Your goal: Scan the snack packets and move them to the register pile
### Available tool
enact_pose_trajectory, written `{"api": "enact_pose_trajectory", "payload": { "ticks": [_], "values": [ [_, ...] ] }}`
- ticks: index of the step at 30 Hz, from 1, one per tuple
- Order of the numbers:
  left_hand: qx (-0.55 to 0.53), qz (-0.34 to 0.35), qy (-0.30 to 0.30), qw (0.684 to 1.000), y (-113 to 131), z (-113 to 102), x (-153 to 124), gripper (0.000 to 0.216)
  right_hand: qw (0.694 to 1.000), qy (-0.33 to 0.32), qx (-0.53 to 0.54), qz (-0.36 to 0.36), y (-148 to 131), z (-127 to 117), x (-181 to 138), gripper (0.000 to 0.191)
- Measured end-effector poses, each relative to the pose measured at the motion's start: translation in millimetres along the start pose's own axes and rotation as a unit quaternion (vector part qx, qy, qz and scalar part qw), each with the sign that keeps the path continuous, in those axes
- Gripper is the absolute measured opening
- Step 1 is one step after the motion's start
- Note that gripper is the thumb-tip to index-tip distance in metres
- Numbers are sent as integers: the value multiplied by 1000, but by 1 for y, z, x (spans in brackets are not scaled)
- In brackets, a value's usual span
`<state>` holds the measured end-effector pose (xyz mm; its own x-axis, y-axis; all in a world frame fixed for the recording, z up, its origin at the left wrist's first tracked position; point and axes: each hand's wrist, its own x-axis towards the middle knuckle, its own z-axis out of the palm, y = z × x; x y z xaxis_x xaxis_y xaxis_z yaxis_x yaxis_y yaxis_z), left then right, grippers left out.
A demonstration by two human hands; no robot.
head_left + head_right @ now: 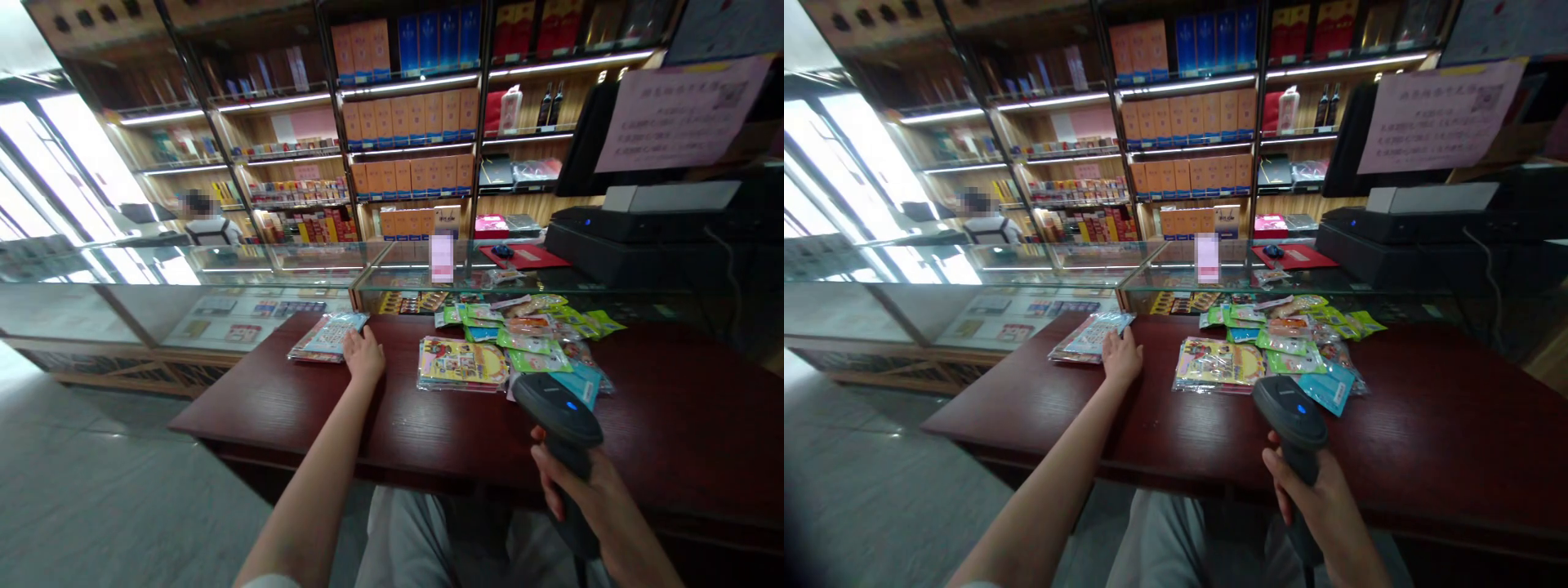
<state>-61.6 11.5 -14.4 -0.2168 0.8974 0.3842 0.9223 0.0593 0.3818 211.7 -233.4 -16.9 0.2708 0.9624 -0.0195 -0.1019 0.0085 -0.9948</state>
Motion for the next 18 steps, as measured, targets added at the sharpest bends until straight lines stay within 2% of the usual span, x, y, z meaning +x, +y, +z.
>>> {"api": "enact_pose_trajectory", "payload": {
  "ticks": [3,5,11,18],
  "values": [
    [111,-73,-5,991,-24,-4,16,59,1000,0,-8,1,2,1,0,50],
    [151,-85,-15,985,-34,-7,20,54,1000,-2,-8,2,2,1,0,50],
    [223,0,-3,975,-39,-20,11,38,1000,-7,-11,2,4,2,5,48],
    [184,24,-9,983,-25,-41,3,38,1000,-10,11,-9,5,7,6,48]
  ]
}}
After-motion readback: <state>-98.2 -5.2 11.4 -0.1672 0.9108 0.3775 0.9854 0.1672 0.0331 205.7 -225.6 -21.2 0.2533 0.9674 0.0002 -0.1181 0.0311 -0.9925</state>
